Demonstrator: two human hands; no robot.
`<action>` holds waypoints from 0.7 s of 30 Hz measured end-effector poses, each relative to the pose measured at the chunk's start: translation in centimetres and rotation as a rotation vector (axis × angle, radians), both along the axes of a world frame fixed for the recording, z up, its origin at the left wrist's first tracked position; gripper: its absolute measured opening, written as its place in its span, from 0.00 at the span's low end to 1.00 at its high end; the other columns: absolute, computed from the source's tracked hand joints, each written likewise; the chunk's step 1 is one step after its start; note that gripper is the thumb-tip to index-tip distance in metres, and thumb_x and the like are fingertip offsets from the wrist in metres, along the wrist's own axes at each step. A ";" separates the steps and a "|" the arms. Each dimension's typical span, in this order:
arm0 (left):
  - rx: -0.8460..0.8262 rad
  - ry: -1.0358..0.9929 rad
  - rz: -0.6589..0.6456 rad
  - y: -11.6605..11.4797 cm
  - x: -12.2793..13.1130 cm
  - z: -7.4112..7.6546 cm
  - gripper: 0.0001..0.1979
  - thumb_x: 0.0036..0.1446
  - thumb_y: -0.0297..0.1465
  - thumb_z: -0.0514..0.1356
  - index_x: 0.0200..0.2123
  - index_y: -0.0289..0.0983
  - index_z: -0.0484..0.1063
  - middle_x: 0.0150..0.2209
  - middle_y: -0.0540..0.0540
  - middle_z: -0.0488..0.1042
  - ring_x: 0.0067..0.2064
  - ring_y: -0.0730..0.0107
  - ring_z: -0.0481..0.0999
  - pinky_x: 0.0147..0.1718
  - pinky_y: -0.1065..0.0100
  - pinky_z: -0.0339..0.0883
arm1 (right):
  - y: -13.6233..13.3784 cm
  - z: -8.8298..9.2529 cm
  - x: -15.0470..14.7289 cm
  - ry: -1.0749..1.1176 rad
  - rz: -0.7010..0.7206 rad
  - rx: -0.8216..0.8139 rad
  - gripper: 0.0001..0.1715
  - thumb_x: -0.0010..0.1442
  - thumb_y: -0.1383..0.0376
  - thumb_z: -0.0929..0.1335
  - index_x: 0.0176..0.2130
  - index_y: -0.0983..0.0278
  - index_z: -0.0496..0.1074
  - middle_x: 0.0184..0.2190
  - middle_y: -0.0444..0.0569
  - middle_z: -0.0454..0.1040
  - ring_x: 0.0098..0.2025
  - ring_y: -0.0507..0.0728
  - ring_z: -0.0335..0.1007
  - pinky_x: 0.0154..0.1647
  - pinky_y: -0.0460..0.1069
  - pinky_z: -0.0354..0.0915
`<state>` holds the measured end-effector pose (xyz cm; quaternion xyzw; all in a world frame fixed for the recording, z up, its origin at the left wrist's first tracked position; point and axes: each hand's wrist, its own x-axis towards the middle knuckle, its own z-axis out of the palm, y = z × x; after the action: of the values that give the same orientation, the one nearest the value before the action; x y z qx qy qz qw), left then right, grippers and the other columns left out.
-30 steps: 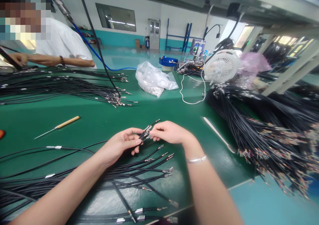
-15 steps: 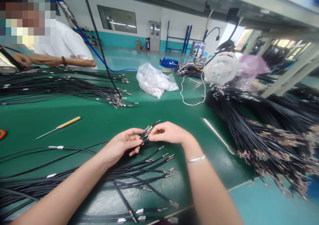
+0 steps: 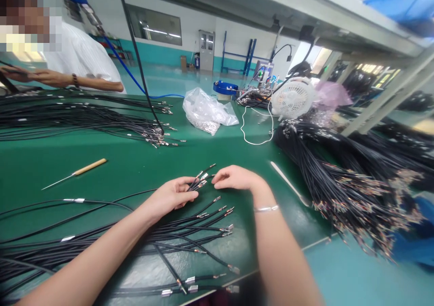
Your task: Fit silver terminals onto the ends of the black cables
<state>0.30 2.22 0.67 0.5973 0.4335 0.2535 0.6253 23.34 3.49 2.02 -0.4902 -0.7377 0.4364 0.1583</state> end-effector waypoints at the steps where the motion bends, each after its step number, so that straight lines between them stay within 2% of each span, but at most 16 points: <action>1: 0.020 0.033 -0.020 0.0 0.1 0.0 0.19 0.44 0.34 0.63 0.41 0.33 0.67 0.19 0.55 0.65 0.18 0.82 0.59 0.16 0.77 0.48 | 0.0 0.1 0.3 -0.050 0.003 -0.034 0.14 0.50 0.61 0.70 0.38 0.62 0.74 0.35 0.45 0.75 0.38 0.55 0.69 0.40 0.48 0.63; 3: 0.071 0.077 -0.051 -0.1 0.2 -0.1 0.12 0.46 0.36 0.61 0.30 0.33 0.68 0.18 0.56 0.62 0.17 0.82 0.57 0.15 0.77 0.49 | -0.1 0.4 0.6 -0.115 0.023 -0.097 0.14 0.48 0.63 0.70 0.37 0.62 0.75 0.33 0.45 0.76 0.37 0.56 0.70 0.40 0.49 0.64; 5: 0.096 0.092 -0.061 -0.1 0.3 -0.1 0.12 0.48 0.38 0.58 0.24 0.34 0.64 0.18 0.55 0.62 0.17 0.80 0.59 0.16 0.76 0.51 | -0.4 0.6 0.4 -0.163 0.051 -0.140 0.13 0.46 0.64 0.71 0.36 0.62 0.75 0.32 0.45 0.76 0.36 0.56 0.71 0.39 0.48 0.64; 9: 0.111 0.131 -0.134 -0.1 -0.3 0.2 0.12 0.49 0.39 0.57 0.26 0.36 0.61 0.19 0.55 0.64 0.20 0.77 0.62 0.18 0.75 0.54 | -1.4 0.5 -0.3 -0.195 0.077 -0.159 0.14 0.45 0.63 0.71 0.36 0.62 0.74 0.30 0.44 0.76 0.34 0.55 0.71 0.36 0.47 0.64; 15: 0.325 0.391 -0.356 -1.0 -1.3 1.3 0.13 0.41 0.34 0.63 0.29 0.37 0.64 0.25 0.55 0.66 0.26 0.74 0.64 0.25 0.73 0.56 | -2.2 -1.0 -0.3 -0.120 0.016 -0.053 0.10 0.47 0.61 0.70 0.31 0.64 0.74 0.26 0.44 0.73 0.30 0.53 0.68 0.30 0.45 0.62; 18: 0.381 0.471 -0.410 -1.4 -1.3 1.6 0.09 0.43 0.33 0.61 0.29 0.38 0.64 0.26 0.54 0.67 0.27 0.73 0.64 0.25 0.73 0.56 | -2.3 -1.4 0.0 -0.017 -0.015 -0.076 0.11 0.47 0.61 0.71 0.31 0.65 0.73 0.26 0.43 0.73 0.29 0.51 0.66 0.31 0.45 0.61; 21: 0.355 0.445 -0.398 -1.3 -1.3 1.3 0.06 0.45 0.32 0.58 0.30 0.38 0.65 0.26 0.54 0.68 0.28 0.72 0.65 0.26 0.73 0.57 | -2.4 -1.5 0.2 0.008 -0.025 -0.058 0.11 0.48 0.61 0.70 0.32 0.65 0.73 0.26 0.43 0.72 0.27 0.50 0.64 0.28 0.44 0.59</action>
<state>-1.03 0.89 1.96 0.8102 0.3834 0.0618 0.4391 23.50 1.10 0.49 -0.5018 -0.7179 0.4578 0.1524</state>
